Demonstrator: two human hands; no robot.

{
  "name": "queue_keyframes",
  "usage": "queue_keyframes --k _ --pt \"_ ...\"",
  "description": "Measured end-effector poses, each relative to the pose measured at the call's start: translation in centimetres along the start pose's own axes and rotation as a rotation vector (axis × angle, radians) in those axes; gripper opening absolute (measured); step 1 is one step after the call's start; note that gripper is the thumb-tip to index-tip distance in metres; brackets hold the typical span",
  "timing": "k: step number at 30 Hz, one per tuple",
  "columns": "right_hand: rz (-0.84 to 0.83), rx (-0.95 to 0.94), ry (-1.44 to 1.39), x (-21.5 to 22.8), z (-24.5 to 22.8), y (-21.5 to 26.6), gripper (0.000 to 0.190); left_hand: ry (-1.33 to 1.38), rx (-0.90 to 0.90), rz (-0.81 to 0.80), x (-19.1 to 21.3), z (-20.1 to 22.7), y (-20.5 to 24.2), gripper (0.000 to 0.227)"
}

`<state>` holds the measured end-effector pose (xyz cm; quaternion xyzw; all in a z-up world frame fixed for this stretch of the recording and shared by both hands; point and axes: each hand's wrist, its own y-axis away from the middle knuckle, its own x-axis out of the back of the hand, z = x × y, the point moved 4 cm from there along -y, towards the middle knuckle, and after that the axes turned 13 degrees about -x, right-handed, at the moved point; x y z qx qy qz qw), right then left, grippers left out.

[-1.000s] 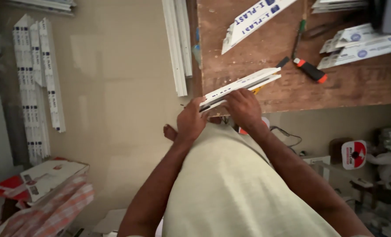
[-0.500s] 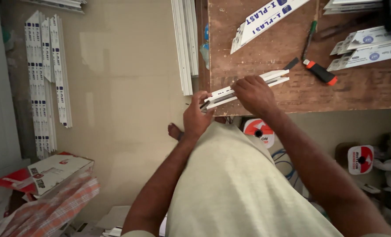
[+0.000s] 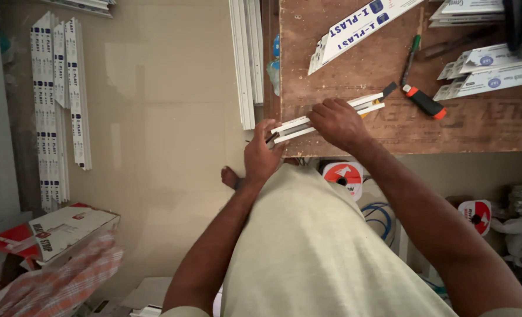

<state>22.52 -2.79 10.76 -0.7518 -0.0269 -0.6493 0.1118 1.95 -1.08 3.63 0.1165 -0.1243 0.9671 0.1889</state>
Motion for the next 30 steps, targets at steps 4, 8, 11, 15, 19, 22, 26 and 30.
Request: queue_keyframes --k 4,8,11,15,19,22,26,30 --pt "-0.009 -0.079 -0.137 0.3 -0.9 0.9 0.021 -0.019 -0.038 0.007 0.4 0.2 0.4 0.064" --pt "0.327 -0.639 -0.413 -1.1 -0.6 5.2 0.040 -0.080 -0.046 -0.029 0.0 0.1 0.3 0.063" --pt "0.526 -0.976 -0.644 -7.2 2.0 10.6 0.053 -0.231 -0.103 -0.052 0.5 1.5 0.3 0.058" --pt "0.190 -1.572 -1.551 -8.0 1.9 10.9 0.065 -0.542 -0.221 -0.262 0.0 3.2 -0.4 0.060" --pt "0.233 -1.483 -1.516 -8.8 3.3 10.9 0.063 -0.563 -0.242 -0.247 0.4 3.4 -1.2 0.054" --pt "0.364 -1.473 -1.497 -8.9 5.6 11.1 0.056 -0.319 -0.012 -0.245 2.1 2.1 -0.2 0.042" --pt "0.629 -1.408 -1.661 -7.7 8.1 10.4 0.050 0.347 0.368 -0.092 5.9 0.6 4.5 0.036" --pt "0.704 -1.412 -1.588 -4.8 10.3 9.2 0.050 0.727 0.500 0.129 10.6 -4.8 7.6 0.035"
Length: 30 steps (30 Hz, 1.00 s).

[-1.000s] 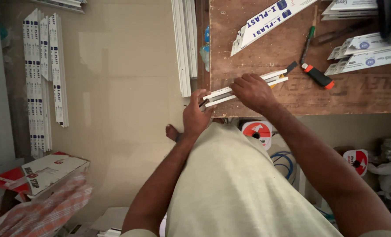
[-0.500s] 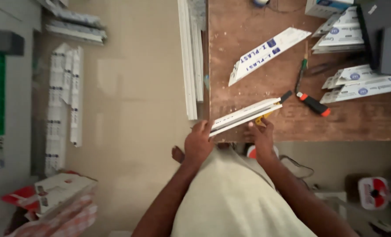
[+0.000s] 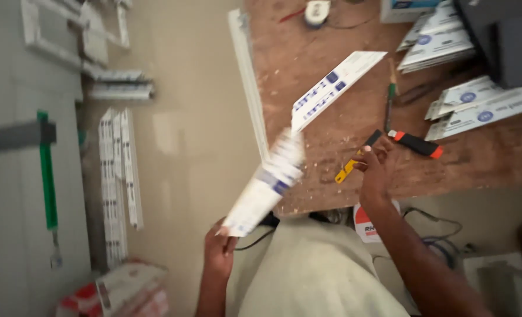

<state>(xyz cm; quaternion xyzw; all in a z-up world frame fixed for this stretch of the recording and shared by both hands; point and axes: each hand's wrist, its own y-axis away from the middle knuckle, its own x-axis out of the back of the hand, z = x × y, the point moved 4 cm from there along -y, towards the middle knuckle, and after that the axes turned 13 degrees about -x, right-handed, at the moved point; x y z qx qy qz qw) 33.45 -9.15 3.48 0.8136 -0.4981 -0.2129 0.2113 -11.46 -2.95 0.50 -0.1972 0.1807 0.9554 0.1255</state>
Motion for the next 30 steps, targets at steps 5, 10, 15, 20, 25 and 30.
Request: queue_keyframes --k 5,10,15,20,25,30 --pt "0.008 0.096 0.015 -0.5 0.3 -2.0 0.043 -0.074 -0.152 0.063 -4.3 4.9 -10.8 0.028" --pt "0.024 0.101 0.052 -8.0 -3.2 -3.1 0.045 -0.227 -0.081 0.054 -11.1 1.8 -25.8 0.034" --pt "0.281 0.027 0.230 -11.8 -2.5 -5.3 0.059 -0.633 -0.285 -0.075 -16.4 -3.3 -33.6 0.043" --pt "0.356 0.021 0.170 -11.0 -0.7 -7.7 0.049 -1.027 -0.317 -0.152 -18.7 1.4 -32.4 0.047" --pt "0.293 0.038 0.151 -10.9 -2.0 -5.4 0.030 -0.836 -0.352 -0.227 -17.0 0.2 -31.8 0.049" --pt "0.148 0.188 0.024 -13.5 -5.6 6.0 0.018 -0.617 -0.042 -0.423 -17.0 6.8 -24.9 0.044"
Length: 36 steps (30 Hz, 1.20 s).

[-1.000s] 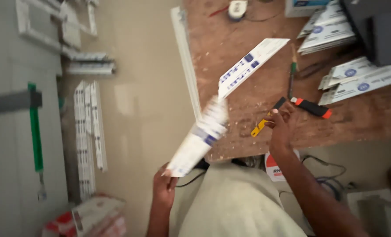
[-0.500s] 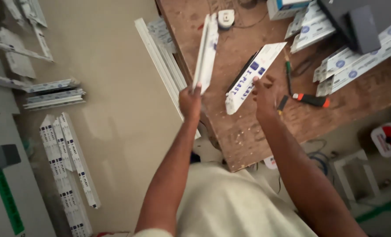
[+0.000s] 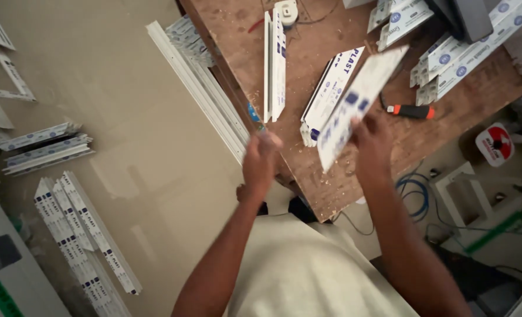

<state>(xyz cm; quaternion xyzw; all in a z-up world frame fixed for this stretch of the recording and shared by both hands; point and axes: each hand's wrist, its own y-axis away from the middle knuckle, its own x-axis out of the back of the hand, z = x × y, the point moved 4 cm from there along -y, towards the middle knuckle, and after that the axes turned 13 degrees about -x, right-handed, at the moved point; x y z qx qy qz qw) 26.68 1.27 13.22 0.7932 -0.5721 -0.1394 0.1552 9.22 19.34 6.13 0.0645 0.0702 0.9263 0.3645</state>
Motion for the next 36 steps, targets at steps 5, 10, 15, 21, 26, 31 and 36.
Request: queue_keyframes --k 5,10,15,21,26,31,36 --pt "-0.073 0.036 0.147 0.7 3.4 8.7 0.021 -0.116 -0.279 -0.363 -2.7 8.5 7.7 0.082" --pt "-0.266 0.083 0.508 0.2 -0.1 11.7 0.030 -0.147 -0.064 -0.167 -5.0 3.7 10.9 0.073" --pt "-0.607 0.171 0.197 4.0 -1.2 10.8 0.040 1.005 0.011 0.002 -6.1 2.7 13.0 0.061" --pt "-1.103 -0.345 0.135 4.9 6.5 15.8 0.045 1.197 -0.245 0.117 -6.2 10.7 19.0 0.055" --pt "-1.105 -0.414 0.621 7.6 6.5 18.1 0.028 0.951 -0.280 0.399 -4.6 11.6 23.5 0.056" --pt "-1.169 0.105 0.537 5.5 -0.4 21.7 0.034 0.880 -0.287 0.565 -5.2 10.5 26.2 0.050" --pt "-1.103 0.159 0.689 6.7 1.8 22.1 0.016 0.608 -0.284 0.706 -3.7 11.8 26.8 0.050"
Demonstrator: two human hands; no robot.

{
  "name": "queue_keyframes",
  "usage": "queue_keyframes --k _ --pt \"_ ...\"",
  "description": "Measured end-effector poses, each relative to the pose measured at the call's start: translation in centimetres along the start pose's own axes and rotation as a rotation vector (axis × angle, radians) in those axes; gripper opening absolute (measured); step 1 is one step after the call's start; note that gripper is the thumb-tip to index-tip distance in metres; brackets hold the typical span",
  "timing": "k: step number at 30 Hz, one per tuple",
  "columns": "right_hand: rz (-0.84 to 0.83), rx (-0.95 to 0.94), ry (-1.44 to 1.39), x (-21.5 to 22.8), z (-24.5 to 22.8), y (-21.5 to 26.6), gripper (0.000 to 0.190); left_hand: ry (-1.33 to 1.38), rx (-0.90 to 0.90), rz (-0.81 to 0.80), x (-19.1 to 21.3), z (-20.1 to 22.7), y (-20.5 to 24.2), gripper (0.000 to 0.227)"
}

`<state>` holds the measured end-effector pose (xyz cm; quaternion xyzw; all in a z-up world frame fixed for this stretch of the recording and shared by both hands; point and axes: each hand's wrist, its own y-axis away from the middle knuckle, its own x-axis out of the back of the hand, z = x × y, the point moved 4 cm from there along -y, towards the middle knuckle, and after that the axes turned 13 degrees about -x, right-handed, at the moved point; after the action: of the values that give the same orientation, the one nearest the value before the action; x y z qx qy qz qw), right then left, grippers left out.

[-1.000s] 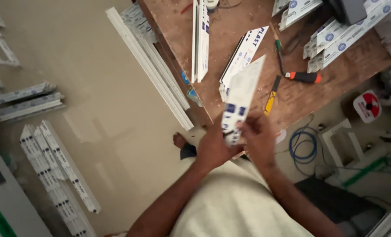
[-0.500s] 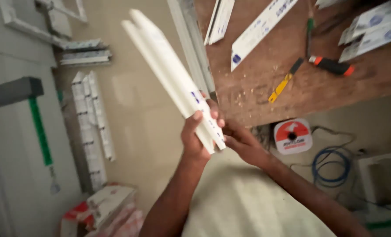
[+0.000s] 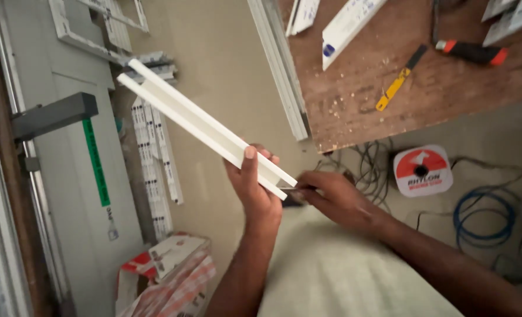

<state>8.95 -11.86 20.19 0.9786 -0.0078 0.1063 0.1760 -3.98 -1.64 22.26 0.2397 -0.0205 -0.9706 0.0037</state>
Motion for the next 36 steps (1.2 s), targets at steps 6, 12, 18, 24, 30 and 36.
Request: queue_keyframes --k 6,12,18,24,30,36 --pt "0.203 -0.237 -0.311 -2.8 2.5 3.5 0.023 -0.157 -0.159 0.070 3.0 2.5 -2.8 0.065" --pt "0.393 -0.177 -0.226 -6.6 -1.4 3.2 0.016 -0.101 -0.005 0.069 6.0 3.7 -3.0 0.070" --pt "0.588 0.031 0.063 -11.5 -6.0 2.2 0.010 -0.057 0.027 0.051 9.5 4.0 -3.2 0.072" --pt "0.591 0.014 0.093 -13.7 -6.7 1.9 0.009 -0.074 0.059 -0.003 10.6 6.5 -2.8 0.069" --pt "0.600 0.045 0.112 -15.3 -8.1 1.8 0.008 -0.078 0.008 -0.039 11.8 6.7 -2.5 0.068" --pt "0.630 0.008 0.161 -15.9 -7.6 2.1 0.008 -0.036 -0.001 -0.019 12.3 7.4 -3.0 0.071"
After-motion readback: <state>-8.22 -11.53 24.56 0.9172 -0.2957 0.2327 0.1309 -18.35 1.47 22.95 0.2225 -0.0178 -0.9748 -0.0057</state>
